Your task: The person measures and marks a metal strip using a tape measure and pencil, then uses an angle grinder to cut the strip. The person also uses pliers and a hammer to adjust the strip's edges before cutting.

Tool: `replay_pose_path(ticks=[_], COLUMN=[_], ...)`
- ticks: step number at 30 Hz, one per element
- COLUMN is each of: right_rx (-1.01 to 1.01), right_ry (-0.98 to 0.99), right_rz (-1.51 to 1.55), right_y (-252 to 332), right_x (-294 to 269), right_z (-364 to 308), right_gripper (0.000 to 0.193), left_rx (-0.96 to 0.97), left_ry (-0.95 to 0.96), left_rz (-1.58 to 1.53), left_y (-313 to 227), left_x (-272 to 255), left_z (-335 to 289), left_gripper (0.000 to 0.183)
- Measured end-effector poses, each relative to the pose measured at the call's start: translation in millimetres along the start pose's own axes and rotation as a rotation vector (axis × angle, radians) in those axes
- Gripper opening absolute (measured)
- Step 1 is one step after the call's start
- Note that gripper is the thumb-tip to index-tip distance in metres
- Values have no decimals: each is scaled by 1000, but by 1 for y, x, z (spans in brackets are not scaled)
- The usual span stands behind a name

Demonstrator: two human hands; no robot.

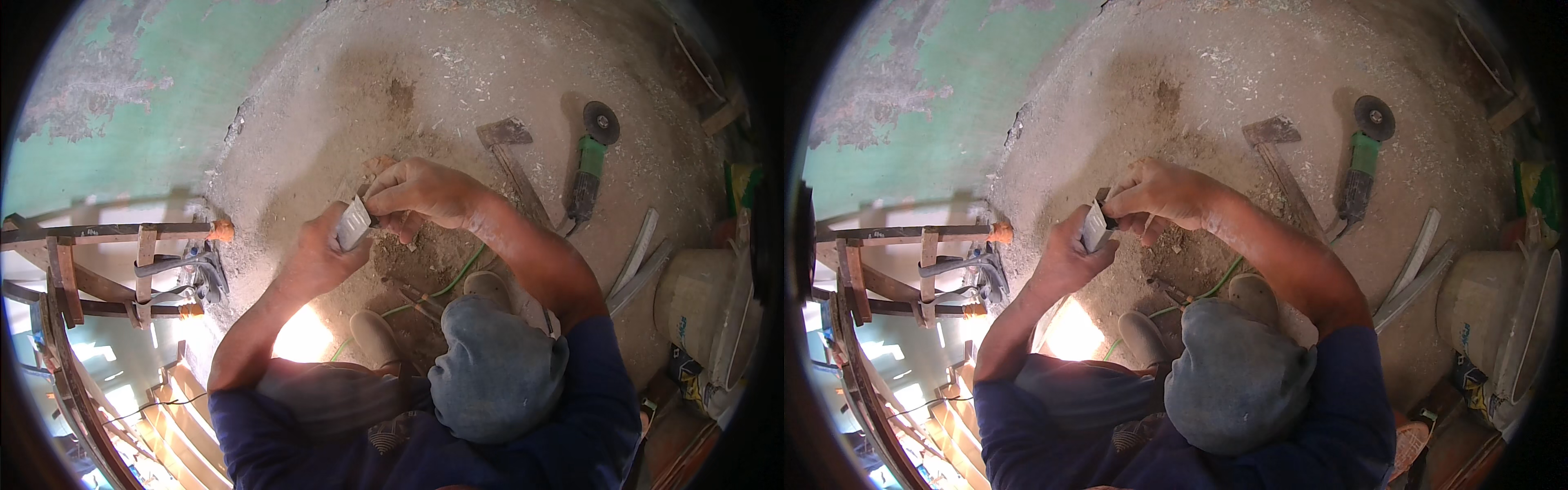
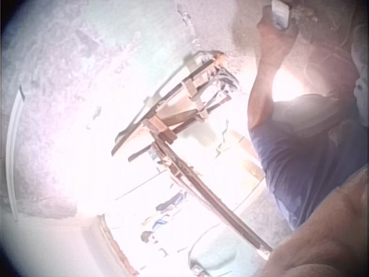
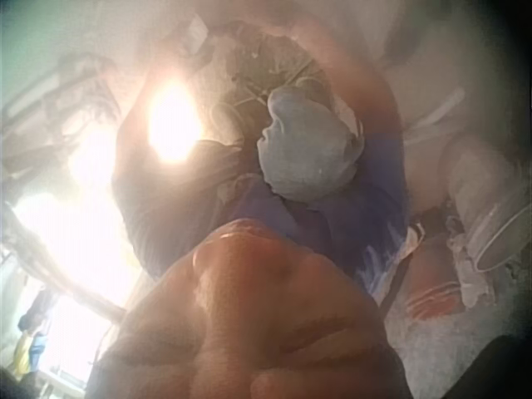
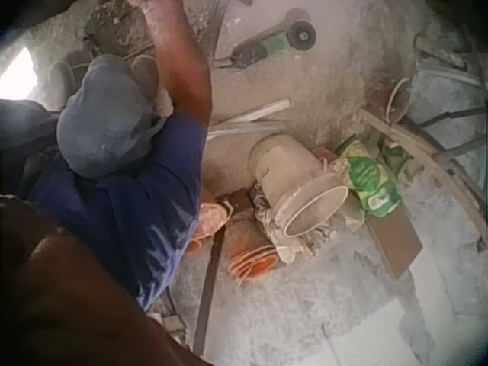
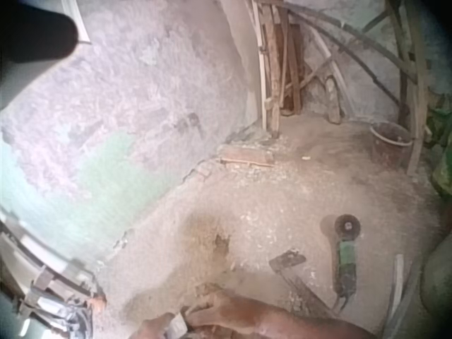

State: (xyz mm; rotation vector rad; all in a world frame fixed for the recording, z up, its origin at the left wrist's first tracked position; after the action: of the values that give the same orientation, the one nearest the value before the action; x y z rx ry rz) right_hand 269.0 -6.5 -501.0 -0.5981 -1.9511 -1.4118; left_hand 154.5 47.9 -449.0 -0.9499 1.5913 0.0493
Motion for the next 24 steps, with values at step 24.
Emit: replay_pose_path(ticks=[24], right_rx=[-179], right_ry=[-177], right_rz=[-62], right_y=[-15], right_x=[-3], right_z=[-7], right_gripper=[26], left_rx=[-4], left_ry=[9], left_rz=[14], left_y=[11], left_x=[10], left_z=[1], left_gripper=[32])
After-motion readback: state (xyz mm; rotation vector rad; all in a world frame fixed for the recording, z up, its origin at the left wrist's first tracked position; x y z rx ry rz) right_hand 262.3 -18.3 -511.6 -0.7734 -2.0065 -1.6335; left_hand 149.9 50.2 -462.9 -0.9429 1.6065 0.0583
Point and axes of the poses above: each hand's wrist, its own z-axis towards the middle knuckle, its own x-axis out of the palm, y = z × x, the point moved 9 cm from there along z, towards the middle knuckle, and after that the axes turned 13 degrees about z, right-handed, at the moved point
